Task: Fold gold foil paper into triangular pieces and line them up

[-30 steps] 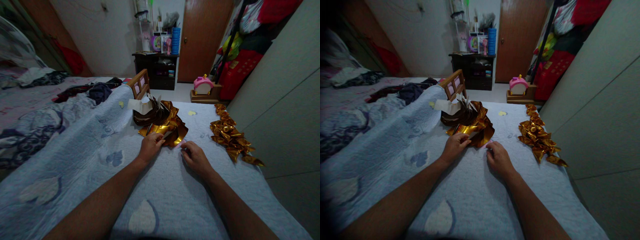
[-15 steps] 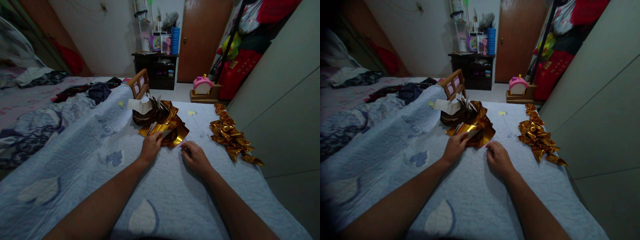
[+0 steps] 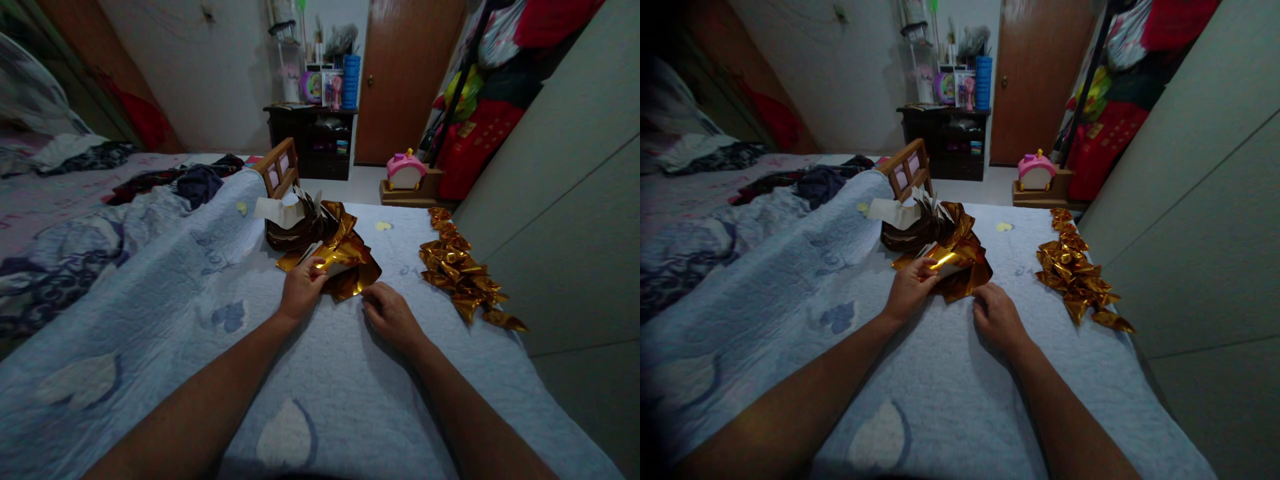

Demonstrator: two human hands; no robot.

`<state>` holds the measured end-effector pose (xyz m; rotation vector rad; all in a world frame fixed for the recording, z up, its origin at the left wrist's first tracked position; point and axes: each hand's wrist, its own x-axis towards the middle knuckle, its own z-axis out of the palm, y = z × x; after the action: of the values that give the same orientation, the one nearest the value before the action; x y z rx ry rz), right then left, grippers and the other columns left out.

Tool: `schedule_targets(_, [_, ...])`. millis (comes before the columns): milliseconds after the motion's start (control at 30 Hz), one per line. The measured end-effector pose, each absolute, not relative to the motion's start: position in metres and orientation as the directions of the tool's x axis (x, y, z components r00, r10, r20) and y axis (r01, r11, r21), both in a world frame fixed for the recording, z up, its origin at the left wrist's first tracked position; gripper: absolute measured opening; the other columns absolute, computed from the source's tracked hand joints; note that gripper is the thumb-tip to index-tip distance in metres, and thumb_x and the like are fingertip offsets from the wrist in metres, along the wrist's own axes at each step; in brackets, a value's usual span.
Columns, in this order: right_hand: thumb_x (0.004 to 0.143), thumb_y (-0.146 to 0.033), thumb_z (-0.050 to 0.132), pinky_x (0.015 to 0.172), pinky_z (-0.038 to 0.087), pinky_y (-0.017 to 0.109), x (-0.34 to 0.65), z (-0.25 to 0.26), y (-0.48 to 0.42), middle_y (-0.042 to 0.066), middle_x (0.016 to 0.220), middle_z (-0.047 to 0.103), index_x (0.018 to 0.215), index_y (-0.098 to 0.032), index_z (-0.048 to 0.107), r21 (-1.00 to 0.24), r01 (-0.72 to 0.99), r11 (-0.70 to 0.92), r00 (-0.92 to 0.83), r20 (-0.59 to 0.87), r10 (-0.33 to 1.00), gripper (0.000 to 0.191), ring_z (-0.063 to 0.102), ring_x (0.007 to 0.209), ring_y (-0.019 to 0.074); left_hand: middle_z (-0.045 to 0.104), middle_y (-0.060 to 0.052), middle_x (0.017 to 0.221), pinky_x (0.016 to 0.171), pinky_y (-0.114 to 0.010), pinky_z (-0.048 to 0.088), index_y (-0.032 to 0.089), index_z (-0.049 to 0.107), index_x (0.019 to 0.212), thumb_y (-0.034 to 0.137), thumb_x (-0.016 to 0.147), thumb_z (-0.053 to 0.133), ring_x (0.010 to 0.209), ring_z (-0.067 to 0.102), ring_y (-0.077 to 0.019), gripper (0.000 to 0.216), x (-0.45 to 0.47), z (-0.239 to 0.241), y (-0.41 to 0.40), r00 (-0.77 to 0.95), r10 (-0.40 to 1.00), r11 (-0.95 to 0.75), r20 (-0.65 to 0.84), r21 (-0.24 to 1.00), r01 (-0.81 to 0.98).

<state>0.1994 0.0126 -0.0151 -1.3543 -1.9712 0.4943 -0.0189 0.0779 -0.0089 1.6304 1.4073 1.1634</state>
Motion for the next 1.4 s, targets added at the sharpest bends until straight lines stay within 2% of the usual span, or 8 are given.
schedule_targets(300, [0.085, -0.012, 0.055, 0.079, 0.049, 0.037, 0.199, -0.014, 0.011, 0.01, 0.098, 0.066, 0.104, -0.018, 0.062, -0.662, 0.622, 0.418, -0.25, 0.338, 0.907, 0.021, 0.06, 0.089, 0.0234, 0.069, 0.002, 0.075, 0.068, -0.026, 0.051, 0.018, 0.071, 0.099, 0.012, 0.077, 0.075, 0.068, 0.066, -0.0148, 0.024, -0.016, -0.004, 0.074, 0.057, 0.974, -0.221, 0.219, 0.867, 0.447])
schedule_targets(500, [0.087, -0.014, 0.056, 0.089, 0.048, 0.042, 0.194, -0.013, 0.008, 0.011, 0.106, 0.068, 0.115, -0.02, 0.063, -0.652, 0.564, 0.507, -0.325, 0.389, 0.862, 0.03, 0.059, 0.101, 0.0258, 0.073, -0.001, 0.082, 0.076, -0.028, 0.051, 0.019, 0.073, 0.078, 0.013, 0.08, 0.072, 0.078, 0.067, -0.0172, 0.007, -0.016, -0.006, 0.074, 0.166, 0.942, -0.335, 0.293, 0.773, 0.538])
schedule_targets(733, [0.081, -0.014, 0.058, 0.102, 0.043, 0.05, 0.194, -0.015, 0.011, 0.011, 0.123, 0.066, 0.122, -0.023, 0.061, -0.625, 0.643, 0.443, -0.3, 0.326, 0.896, 0.042, 0.057, 0.117, 0.0288, 0.075, -0.004, 0.085, 0.079, -0.031, 0.051, 0.02, 0.077, 0.086, 0.019, 0.09, 0.064, 0.083, 0.069, -0.02, 0.014, -0.02, -0.009, 0.074, 0.267, 0.92, -0.389, 0.285, 0.74, 0.549])
schedule_targets(1067, [0.08, -0.016, 0.061, 0.103, 0.044, 0.05, 0.193, -0.019, 0.021, 0.015, 0.129, 0.062, 0.128, -0.019, 0.058, -0.563, 0.697, 0.444, -0.321, 0.308, 0.895, 0.048, 0.057, 0.12, 0.0308, 0.074, -0.007, 0.089, 0.084, -0.032, 0.052, 0.018, 0.077, 0.087, 0.014, 0.092, 0.059, 0.087, 0.069, -0.0211, 0.019, -0.019, -0.013, 0.075, 0.266, 0.919, -0.394, 0.291, 0.714, 0.579])
schedule_targets(1133, [0.081, -0.016, 0.06, 0.1, 0.045, 0.048, 0.193, -0.019, 0.021, 0.014, 0.125, 0.063, 0.124, -0.019, 0.06, -0.553, 0.703, 0.448, -0.306, 0.333, 0.892, 0.042, 0.058, 0.116, 0.03, 0.074, -0.007, 0.09, 0.084, -0.032, 0.052, 0.018, 0.077, 0.087, 0.013, 0.092, 0.059, 0.087, 0.069, -0.0213, 0.019, -0.019, -0.013, 0.075, 0.261, 0.921, -0.389, 0.289, 0.713, 0.583])
schedule_targets(1300, [0.083, -0.011, 0.054, 0.088, 0.047, 0.042, 0.195, -0.015, 0.02, 0.011, 0.095, 0.064, 0.094, -0.019, 0.065, -0.486, 0.799, 0.355, -0.181, 0.369, 0.912, 0.017, 0.058, 0.095, 0.0278, 0.074, -0.006, 0.092, 0.084, -0.031, 0.052, 0.019, 0.075, 0.09, 0.016, 0.092, 0.059, 0.088, 0.069, -0.0211, 0.016, -0.018, -0.01, 0.074, 0.258, 0.918, -0.397, 0.303, 0.714, 0.577])
schedule_targets(1400, [0.084, -0.011, 0.055, 0.086, 0.046, 0.042, 0.195, -0.014, 0.019, 0.011, 0.094, 0.064, 0.091, -0.019, 0.065, -0.428, 0.842, 0.328, -0.187, 0.34, 0.922, 0.015, 0.057, 0.093, 0.0282, 0.071, -0.005, 0.089, 0.083, -0.031, 0.052, 0.019, 0.071, 0.085, 0.015, 0.09, 0.06, 0.088, 0.068, -0.0207, 0.013, -0.018, -0.008, 0.073, 0.266, 0.906, -0.424, 0.33, 0.689, 0.588])
